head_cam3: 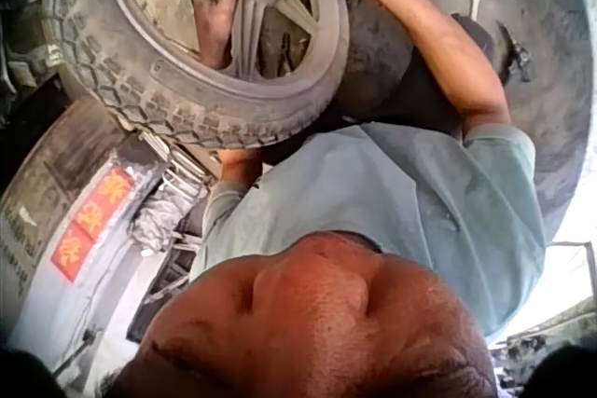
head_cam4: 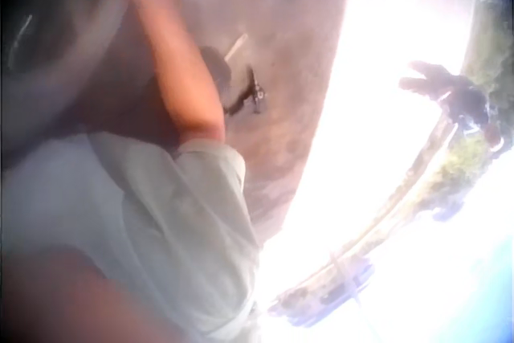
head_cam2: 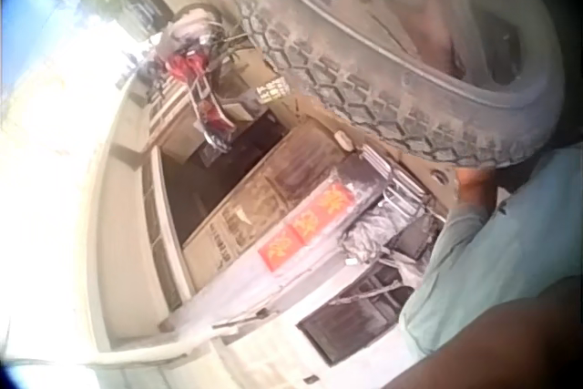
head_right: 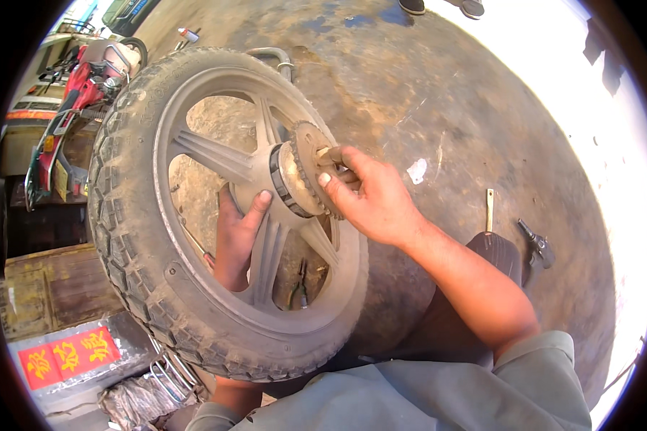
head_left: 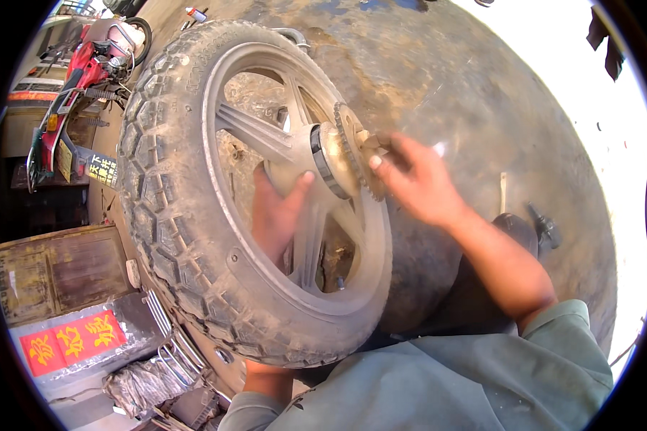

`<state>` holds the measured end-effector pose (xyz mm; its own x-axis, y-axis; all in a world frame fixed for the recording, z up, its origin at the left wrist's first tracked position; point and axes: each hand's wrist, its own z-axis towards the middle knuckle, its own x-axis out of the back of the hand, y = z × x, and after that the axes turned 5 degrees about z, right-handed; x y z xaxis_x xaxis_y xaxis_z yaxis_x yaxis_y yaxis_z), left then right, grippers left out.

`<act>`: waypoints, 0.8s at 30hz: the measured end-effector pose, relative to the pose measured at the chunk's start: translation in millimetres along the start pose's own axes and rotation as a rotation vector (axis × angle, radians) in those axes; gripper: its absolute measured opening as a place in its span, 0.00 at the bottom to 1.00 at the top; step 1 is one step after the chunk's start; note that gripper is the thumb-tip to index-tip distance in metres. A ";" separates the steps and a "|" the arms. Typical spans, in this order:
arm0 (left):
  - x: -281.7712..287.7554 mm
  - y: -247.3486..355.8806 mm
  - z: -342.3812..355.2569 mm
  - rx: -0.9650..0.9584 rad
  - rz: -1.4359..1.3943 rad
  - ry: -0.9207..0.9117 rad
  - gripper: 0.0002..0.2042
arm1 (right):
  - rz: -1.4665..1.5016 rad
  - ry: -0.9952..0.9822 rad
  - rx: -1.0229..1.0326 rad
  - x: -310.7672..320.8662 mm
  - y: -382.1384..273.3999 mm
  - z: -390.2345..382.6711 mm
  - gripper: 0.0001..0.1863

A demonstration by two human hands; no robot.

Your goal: The person cleans a brake component using a tool and then assembles the brake shoes into the drum before mounting the wheel assembly onto the rear axle of a motorcycle.

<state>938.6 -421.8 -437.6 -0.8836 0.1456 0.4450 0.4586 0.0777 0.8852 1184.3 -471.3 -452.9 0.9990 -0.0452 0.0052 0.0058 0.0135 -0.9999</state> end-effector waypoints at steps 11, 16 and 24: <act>8.5 -5.7 4.1 0.000 -0.035 -0.050 0.33 | -0.392 -0.017 0.273 -7.7 48.3 35.7 0.32; -0.2 -1.2 4.7 0.014 -0.035 -0.073 0.36 | -0.081 -0.144 0.203 -9.2 78.5 42.6 0.37; 0.2 17.5 -4.9 0.045 0.018 -0.037 0.33 | -0.363 -0.147 0.249 -12.8 59.4 43.1 0.37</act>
<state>945.9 -425.3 -421.3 -0.8716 0.1833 0.4547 0.4788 0.1185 0.8699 1173.8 -426.8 -511.8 0.9258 0.0507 0.3745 0.3492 0.2637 -0.8992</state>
